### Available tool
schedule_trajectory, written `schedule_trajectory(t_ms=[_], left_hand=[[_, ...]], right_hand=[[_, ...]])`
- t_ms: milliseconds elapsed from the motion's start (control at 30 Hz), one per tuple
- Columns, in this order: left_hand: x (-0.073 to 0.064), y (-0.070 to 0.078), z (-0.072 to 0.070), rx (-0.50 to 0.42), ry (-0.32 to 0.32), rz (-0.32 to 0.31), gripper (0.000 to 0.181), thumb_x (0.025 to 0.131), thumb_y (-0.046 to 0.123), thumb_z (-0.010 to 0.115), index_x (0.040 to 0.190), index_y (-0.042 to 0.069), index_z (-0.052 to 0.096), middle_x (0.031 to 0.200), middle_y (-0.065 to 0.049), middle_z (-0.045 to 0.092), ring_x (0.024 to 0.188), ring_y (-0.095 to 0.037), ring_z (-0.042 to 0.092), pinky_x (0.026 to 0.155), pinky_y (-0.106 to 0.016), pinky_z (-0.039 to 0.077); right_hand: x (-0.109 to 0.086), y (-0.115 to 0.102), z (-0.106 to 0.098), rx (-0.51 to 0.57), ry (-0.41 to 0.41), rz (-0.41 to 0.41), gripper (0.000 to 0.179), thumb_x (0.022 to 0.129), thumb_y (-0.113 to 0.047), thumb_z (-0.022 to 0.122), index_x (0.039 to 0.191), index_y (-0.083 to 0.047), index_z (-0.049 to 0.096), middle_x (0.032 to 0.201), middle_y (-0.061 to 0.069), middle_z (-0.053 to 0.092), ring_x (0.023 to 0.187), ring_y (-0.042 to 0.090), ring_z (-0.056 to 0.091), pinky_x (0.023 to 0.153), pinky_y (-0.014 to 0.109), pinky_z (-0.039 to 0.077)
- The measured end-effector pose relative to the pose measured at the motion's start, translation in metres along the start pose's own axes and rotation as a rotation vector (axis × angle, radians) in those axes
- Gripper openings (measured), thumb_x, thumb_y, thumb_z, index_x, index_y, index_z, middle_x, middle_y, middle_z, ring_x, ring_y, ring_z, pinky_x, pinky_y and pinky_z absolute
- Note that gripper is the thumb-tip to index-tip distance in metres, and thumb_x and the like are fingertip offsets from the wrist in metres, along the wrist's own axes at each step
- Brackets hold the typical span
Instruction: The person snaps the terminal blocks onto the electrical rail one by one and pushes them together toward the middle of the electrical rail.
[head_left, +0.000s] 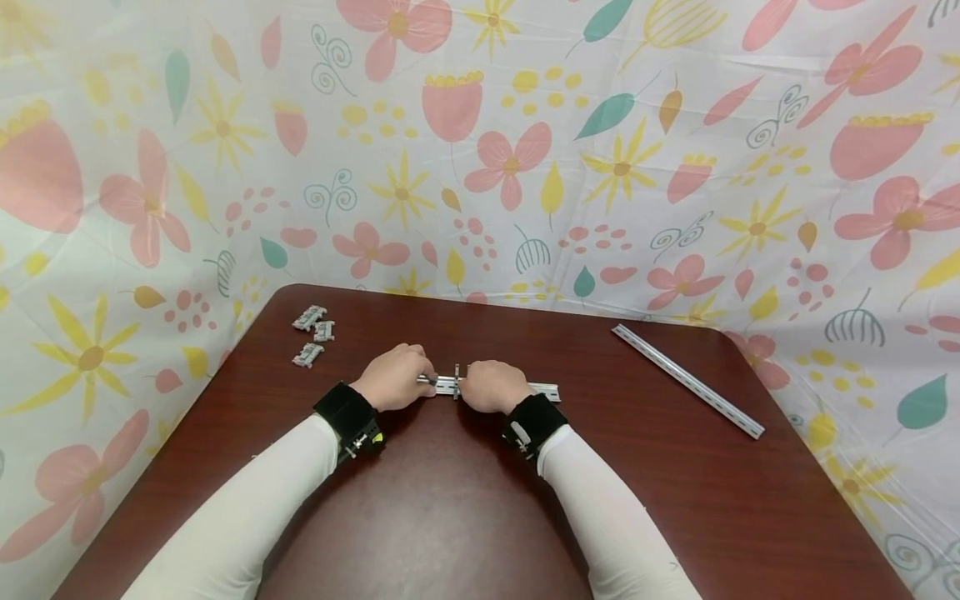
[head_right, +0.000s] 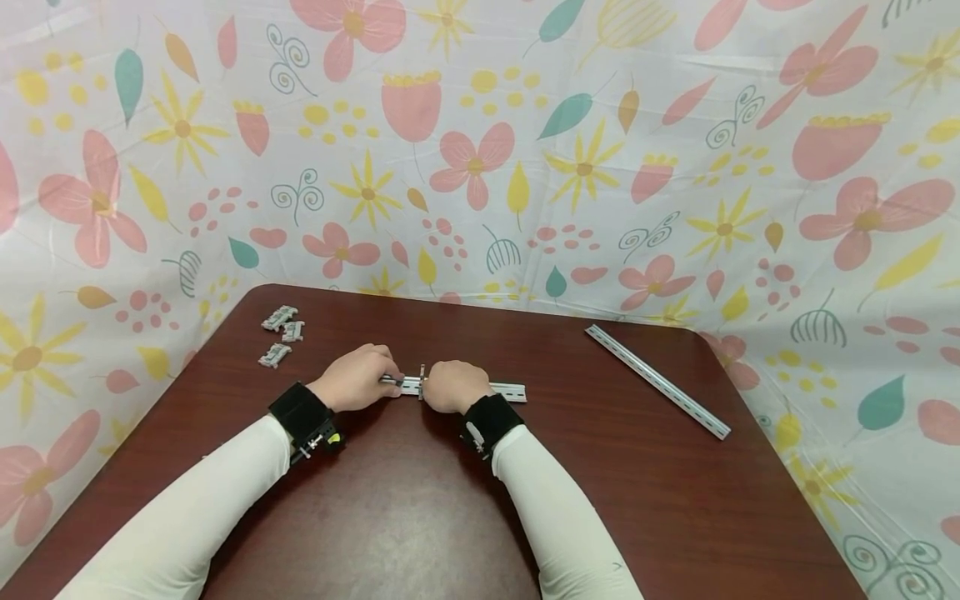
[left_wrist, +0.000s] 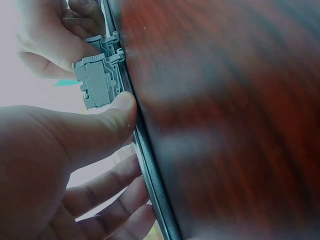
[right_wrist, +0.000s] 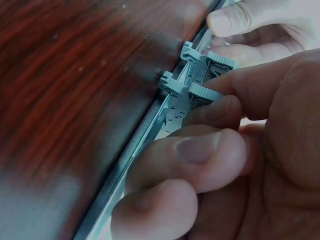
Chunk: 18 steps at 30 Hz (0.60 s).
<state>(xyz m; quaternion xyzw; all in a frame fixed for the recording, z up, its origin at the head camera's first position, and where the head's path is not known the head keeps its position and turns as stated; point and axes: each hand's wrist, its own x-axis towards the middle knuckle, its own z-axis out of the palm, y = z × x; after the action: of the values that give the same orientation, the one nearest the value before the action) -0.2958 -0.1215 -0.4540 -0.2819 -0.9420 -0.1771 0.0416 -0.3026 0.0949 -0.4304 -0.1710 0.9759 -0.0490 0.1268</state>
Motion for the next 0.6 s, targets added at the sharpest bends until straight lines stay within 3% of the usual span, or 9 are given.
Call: schedule_trajectory(t_ms=[367, 467, 600], left_hand=[[0.0, -0.001, -0.001, -0.009, -0.009, -0.023, 0.017, 0.097, 0.024, 0.09, 0.112, 0.015, 0.089, 0.105, 0.0, 0.071, 0.103, -0.026, 0.065, 0.088, -0.041, 0.058], [0.001, -0.002, 0.0, -0.008, -0.017, -0.034, 0.019, 0.098, 0.026, 0.089, 0.114, 0.017, 0.089, 0.108, 0.001, 0.072, 0.105, -0.025, 0.065, 0.089, -0.042, 0.058], [0.001, -0.002, -0.001, -0.011, -0.029, -0.044, 0.02, 0.098, 0.028, 0.089, 0.116, 0.018, 0.088, 0.11, 0.001, 0.073, 0.108, -0.025, 0.066, 0.089, -0.042, 0.058]], right_hand=[[-0.001, 0.0, -0.001, -0.005, 0.001, -0.003, 0.04, 0.117, -0.035, 0.053, 0.099, -0.012, 0.081, 0.112, 0.011, 0.078, 0.089, 0.025, 0.071, 0.079, 0.053, 0.062], [-0.001, 0.0, -0.002, -0.003, 0.002, -0.001, 0.041, 0.117, -0.034, 0.052, 0.095, -0.012, 0.079, 0.105, 0.01, 0.076, 0.085, 0.024, 0.07, 0.076, 0.051, 0.061], [0.015, 0.01, 0.009, 0.001, -0.016, 0.0, 0.043, 0.117, -0.038, 0.05, 0.095, -0.013, 0.078, 0.099, 0.008, 0.073, 0.082, 0.024, 0.068, 0.073, 0.049, 0.06]])
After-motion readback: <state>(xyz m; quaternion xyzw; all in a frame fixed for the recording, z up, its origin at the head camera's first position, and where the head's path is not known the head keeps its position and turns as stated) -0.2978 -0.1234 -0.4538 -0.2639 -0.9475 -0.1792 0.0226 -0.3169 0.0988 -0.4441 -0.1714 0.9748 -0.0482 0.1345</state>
